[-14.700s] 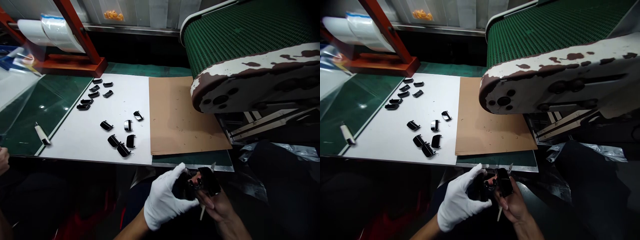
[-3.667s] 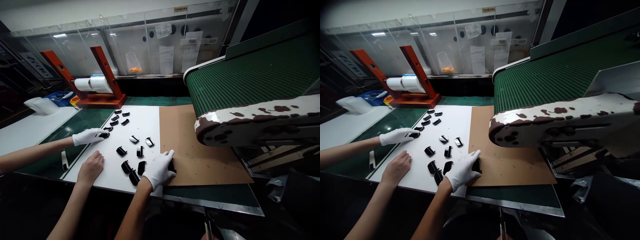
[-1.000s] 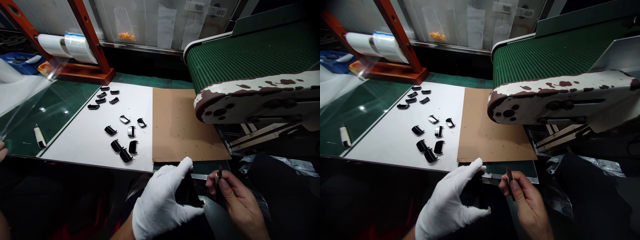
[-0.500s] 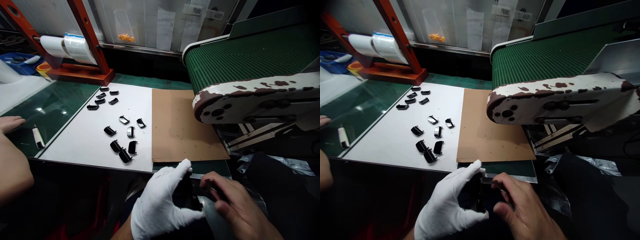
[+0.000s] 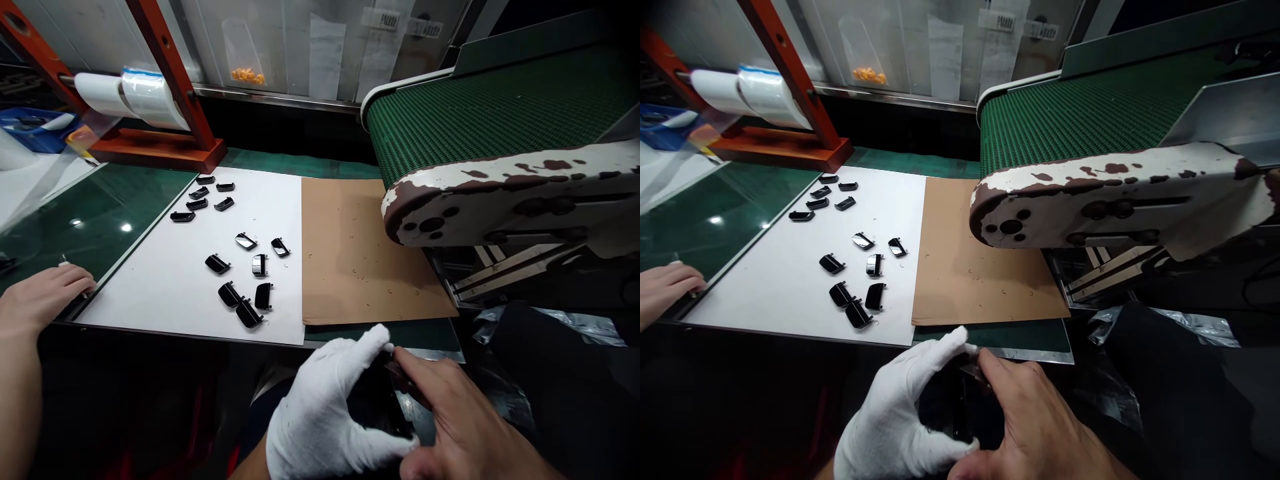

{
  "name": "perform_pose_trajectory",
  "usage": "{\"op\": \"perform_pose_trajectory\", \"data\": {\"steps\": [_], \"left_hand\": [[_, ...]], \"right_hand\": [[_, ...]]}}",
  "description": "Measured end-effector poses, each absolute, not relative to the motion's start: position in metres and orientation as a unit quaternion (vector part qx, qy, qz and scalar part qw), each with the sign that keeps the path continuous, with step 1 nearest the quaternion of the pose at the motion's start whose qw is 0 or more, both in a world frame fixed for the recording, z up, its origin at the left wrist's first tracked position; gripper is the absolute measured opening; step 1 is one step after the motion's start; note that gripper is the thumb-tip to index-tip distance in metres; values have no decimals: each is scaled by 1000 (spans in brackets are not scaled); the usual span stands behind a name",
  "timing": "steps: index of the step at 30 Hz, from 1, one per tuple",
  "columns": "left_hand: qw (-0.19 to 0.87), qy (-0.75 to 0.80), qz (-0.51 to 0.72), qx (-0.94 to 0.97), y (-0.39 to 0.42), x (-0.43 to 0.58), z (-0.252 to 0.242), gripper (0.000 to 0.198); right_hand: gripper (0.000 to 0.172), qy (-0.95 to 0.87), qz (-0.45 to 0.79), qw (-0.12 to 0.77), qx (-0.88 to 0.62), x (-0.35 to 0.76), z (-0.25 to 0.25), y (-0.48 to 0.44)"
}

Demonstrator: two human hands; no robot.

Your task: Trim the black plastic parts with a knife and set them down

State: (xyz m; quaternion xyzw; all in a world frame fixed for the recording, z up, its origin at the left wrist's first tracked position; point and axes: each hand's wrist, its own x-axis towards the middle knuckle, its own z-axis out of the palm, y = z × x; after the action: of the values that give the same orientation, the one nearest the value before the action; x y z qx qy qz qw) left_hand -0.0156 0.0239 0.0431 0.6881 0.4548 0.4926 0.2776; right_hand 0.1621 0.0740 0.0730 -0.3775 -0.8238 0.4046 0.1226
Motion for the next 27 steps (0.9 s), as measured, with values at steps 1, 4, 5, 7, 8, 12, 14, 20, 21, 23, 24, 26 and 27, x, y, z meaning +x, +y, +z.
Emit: {"op": "perform_pose_trajectory", "data": {"steps": [1, 4, 5, 7, 8, 12, 14, 20, 21, 23, 24, 26, 27], "left_hand": [[276, 454, 493, 688, 24, -16, 43, 75], [274, 456, 495, 687, 25, -16, 43, 76], [275, 458, 495, 685, 25, -17, 43, 76], [283, 464, 494, 679, 25, -17, 42, 77], [287, 466, 494, 676, 25, -18, 42, 77], [312, 490, 487, 653, 25, -17, 43, 74], [322, 507, 481, 639, 24, -17, 43, 74], [324, 527, 472, 628, 24, -15, 39, 78], [329, 530, 469, 625, 24, -14, 38, 78], [339, 535, 465, 618, 25, -13, 36, 78], [345, 539, 462, 614, 25, -13, 35, 78], [355, 545, 458, 606, 26, -12, 33, 79], [358, 549, 456, 602, 27, -12, 33, 79]], "right_hand": [[81, -822, 411, 126, -375, 162, 73, 74], [83, -817, 429, 129, -363, 162, 71, 73], [85, -816, 431, 130, -363, 162, 70, 72], [86, -817, 423, 133, -368, 161, 68, 71], [87, -819, 415, 135, -372, 161, 67, 70], [86, -832, 378, 151, -377, 157, 61, 70], [86, -840, 358, 160, -375, 156, 57, 70], [89, -861, 312, 169, -365, 157, 46, 70], [89, -863, 309, 169, -363, 157, 45, 71], [89, -865, 306, 170, -360, 157, 43, 71], [89, -865, 305, 171, -360, 157, 42, 72], [87, -866, 299, 171, -362, 157, 41, 73], [84, -867, 295, 170, -364, 157, 40, 73]]}}
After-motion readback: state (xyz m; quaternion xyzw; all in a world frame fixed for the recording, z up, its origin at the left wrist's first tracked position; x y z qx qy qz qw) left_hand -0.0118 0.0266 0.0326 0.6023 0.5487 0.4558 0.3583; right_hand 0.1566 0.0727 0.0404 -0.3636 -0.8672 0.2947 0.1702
